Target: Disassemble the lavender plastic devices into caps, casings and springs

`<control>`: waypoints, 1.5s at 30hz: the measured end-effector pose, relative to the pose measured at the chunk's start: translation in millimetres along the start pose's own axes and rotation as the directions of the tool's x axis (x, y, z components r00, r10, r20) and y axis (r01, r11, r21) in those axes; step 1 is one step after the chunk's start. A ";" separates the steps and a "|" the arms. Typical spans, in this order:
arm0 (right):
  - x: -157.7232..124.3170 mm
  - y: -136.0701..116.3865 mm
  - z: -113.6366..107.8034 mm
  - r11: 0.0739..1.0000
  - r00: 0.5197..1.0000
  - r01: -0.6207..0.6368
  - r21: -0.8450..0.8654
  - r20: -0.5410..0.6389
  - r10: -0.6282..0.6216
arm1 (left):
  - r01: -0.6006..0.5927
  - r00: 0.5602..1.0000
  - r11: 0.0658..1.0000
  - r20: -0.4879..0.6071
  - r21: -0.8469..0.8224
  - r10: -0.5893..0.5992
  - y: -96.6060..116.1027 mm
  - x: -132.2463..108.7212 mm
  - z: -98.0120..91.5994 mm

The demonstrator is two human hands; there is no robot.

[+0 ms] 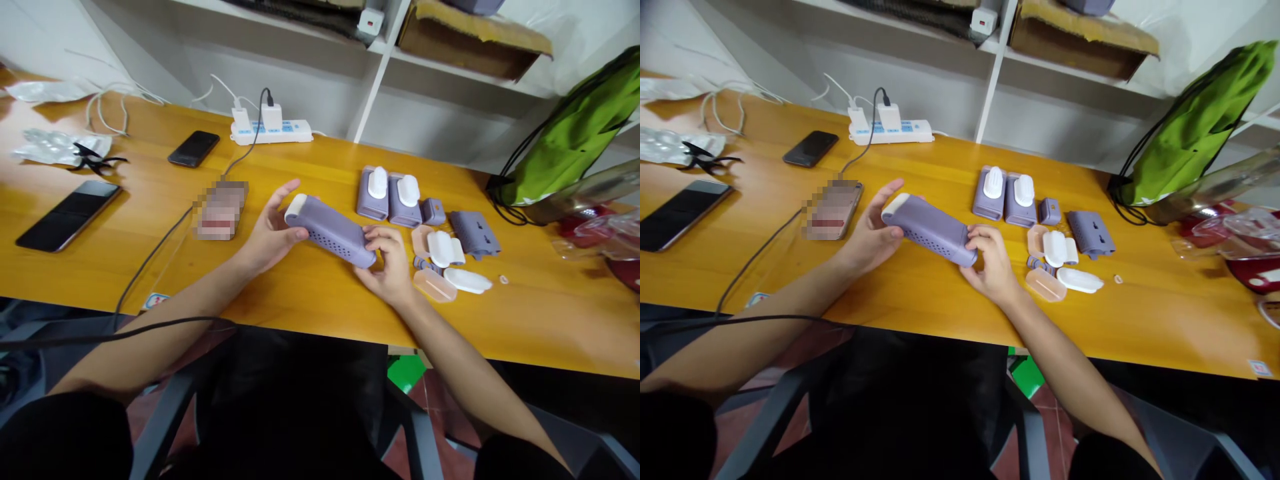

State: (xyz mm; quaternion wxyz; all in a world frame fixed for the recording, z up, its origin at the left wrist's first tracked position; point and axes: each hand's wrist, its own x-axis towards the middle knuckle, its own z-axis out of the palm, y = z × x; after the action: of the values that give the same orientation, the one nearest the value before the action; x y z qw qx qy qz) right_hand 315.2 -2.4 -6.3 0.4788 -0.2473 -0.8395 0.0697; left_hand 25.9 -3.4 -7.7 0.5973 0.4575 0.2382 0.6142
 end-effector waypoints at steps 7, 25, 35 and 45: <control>23.0 -25.4 -2.0 0.998 0.965 -0.008 0.060 0.263 -0.008 | -0.196 0.981 0.963 0.032 0.185 0.193 12.8 -1.6 10.6; 73.8 -46.1 15.3 0.987 0.987 0.157 0.019 -0.047 -0.156 | -0.438 0.876 0.487 0.236 0.756 0.421 19.6 -8.0 14.9; 68.7 -41.7 19.6 0.977 0.976 0.209 -0.046 -0.044 -0.211 | -0.492 0.840 0.405 0.542 0.770 -0.011 103.6 24.7 2.8; 54.7 -35.9 33.1 0.982 0.967 0.160 -0.102 -0.183 -0.177 | -0.560 0.786 0.413 0.618 0.719 -0.010 108.9 39.0 14.2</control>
State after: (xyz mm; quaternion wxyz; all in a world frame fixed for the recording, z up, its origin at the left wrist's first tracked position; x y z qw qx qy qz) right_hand 252.1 -3.2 30.9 0.5501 -0.2010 -0.8100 -0.0317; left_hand -13.0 11.3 101.1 0.1987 0.8812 0.2595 0.3416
